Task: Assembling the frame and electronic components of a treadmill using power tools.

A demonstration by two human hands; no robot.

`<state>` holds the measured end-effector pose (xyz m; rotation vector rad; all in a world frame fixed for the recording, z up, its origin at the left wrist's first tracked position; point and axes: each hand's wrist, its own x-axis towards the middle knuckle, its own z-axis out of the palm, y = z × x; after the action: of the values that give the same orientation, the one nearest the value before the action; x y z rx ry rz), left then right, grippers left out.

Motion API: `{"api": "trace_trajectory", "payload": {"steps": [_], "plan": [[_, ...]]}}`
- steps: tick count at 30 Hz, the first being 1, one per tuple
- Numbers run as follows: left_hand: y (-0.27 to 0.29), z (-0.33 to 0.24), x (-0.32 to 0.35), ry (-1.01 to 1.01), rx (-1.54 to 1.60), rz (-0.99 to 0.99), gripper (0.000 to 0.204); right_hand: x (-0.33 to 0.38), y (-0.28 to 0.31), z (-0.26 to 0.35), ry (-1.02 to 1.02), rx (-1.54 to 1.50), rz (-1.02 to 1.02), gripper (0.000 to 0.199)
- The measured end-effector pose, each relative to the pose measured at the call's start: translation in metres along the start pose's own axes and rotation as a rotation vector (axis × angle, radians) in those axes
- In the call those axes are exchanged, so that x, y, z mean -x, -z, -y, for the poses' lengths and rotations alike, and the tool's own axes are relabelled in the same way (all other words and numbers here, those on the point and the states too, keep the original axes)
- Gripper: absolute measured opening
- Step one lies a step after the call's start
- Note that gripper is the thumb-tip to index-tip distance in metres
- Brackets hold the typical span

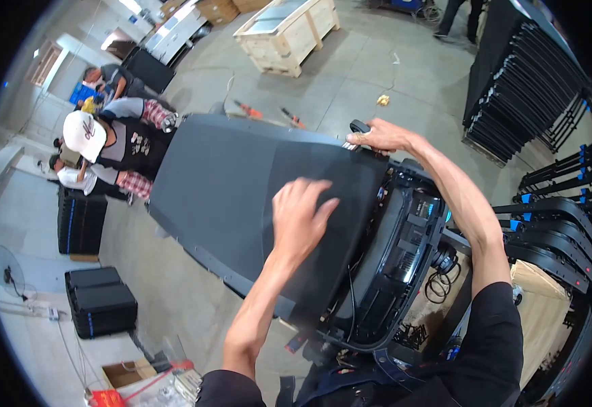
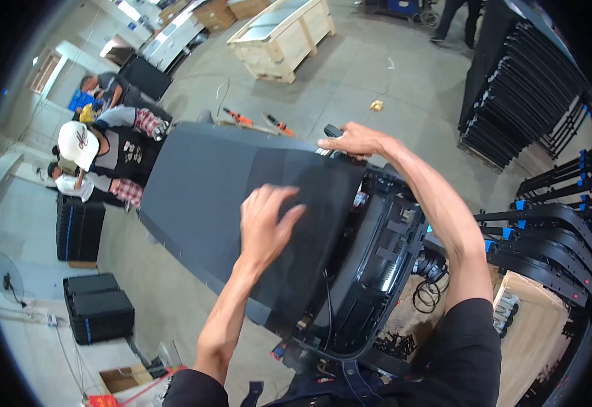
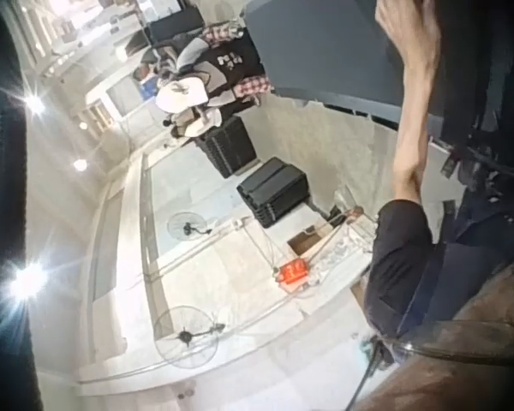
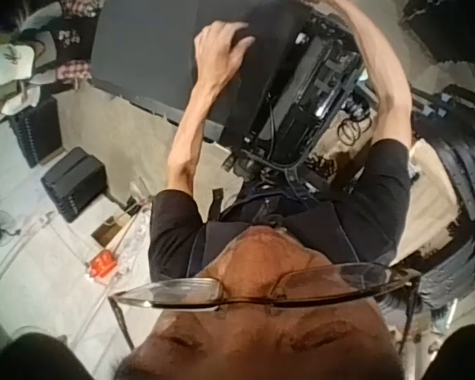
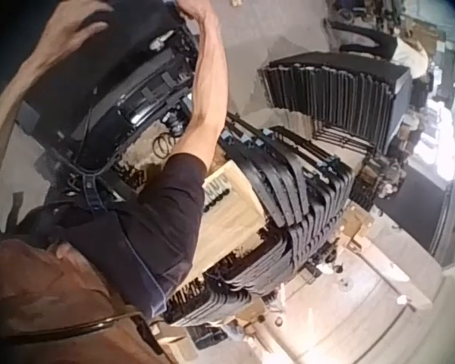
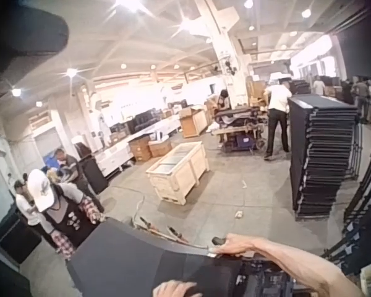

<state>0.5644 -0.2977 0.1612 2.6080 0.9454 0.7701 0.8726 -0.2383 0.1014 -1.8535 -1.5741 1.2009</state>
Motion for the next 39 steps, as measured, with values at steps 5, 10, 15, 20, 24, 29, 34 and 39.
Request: {"api": "trace_trajectory", "payload": {"steps": [5,10,15,20,24,29,34,39], "plan": [[0.047,-0.017,0.174,0.842,0.187,0.098,0.013,0.002,-0.014,0.005,0.030,0.212,0.069,0.066],[0.034,-0.037,0.283,1.117,0.528,0.094,0.020,0.013,-0.044,0.002,0.183,0.146,-0.172,0.069],[0.022,-0.040,0.280,1.193,0.665,-0.092,0.016,0.044,-0.033,-0.013,0.028,0.040,-0.249,0.080],[0.031,-0.047,0.281,0.870,0.156,0.028,0.016,0.059,-0.044,0.002,-0.193,0.210,-0.434,0.083],[0.028,-0.045,0.288,1.010,0.478,0.028,0.018,0.075,-0.033,-0.002,-0.235,0.088,-0.378,0.077],[0.037,-0.079,0.304,1.078,0.736,-0.042,0.018,0.126,-0.012,-0.039,-0.201,-0.112,-0.270,0.061],[-0.006,-0.103,0.327,0.892,0.620,-0.081,0.014,0.137,-0.042,-0.089,-0.193,-0.249,-0.434,0.048],[0.004,-0.117,0.312,0.627,0.347,-0.214,0.013,0.124,-0.075,-0.116,-0.114,-0.464,-0.649,0.037]]}}
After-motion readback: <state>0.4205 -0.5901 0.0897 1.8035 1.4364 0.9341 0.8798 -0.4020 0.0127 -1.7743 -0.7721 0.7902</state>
